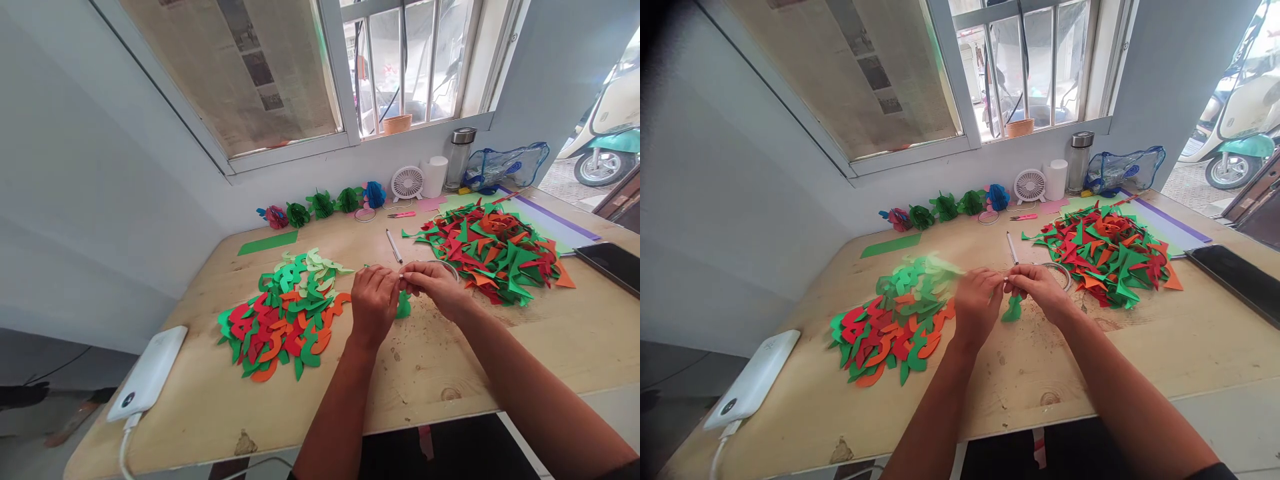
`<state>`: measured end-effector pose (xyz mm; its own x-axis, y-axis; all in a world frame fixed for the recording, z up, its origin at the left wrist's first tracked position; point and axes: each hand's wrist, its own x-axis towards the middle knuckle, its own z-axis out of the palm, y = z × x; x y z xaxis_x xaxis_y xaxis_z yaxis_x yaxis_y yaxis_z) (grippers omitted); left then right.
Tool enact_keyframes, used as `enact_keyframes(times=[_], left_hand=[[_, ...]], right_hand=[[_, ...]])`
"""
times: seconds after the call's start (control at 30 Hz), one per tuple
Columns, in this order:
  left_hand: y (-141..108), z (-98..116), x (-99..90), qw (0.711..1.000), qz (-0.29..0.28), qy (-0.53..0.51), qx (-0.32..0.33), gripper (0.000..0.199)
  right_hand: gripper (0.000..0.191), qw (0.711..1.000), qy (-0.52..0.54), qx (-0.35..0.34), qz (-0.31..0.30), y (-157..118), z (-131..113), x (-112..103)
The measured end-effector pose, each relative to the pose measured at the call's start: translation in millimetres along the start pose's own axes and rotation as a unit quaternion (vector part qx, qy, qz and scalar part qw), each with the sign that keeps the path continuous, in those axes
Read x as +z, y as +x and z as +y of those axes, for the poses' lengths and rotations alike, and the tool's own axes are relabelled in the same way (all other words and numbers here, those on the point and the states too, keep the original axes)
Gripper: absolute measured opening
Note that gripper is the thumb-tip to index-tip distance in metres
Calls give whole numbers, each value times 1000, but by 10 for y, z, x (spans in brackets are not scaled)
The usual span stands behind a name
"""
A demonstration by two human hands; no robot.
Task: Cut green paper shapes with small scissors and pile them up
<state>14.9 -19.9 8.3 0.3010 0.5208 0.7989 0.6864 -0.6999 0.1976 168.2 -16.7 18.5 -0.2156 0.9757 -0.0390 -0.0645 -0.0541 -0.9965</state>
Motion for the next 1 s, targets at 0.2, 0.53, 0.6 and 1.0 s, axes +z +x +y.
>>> enact_keyframes(times=[0.2, 0.53, 0.6, 1.0], left_hand=[[-1, 1, 8, 1000, 1, 0, -2, 10], [-7, 6, 7, 999, -13, -25, -16, 11], [-8, 12, 4, 999, -13, -37, -21, 11], [-13, 21, 10, 993, -1, -82, -83, 8]], right_hand=[[18, 1000, 2, 7, 8, -11, -21, 11], [19, 1000, -4, 6, 17, -3, -18, 10], [18, 1000, -8, 6, 15, -4, -18, 6], [12, 995, -93, -24, 33, -34, -96, 93]])
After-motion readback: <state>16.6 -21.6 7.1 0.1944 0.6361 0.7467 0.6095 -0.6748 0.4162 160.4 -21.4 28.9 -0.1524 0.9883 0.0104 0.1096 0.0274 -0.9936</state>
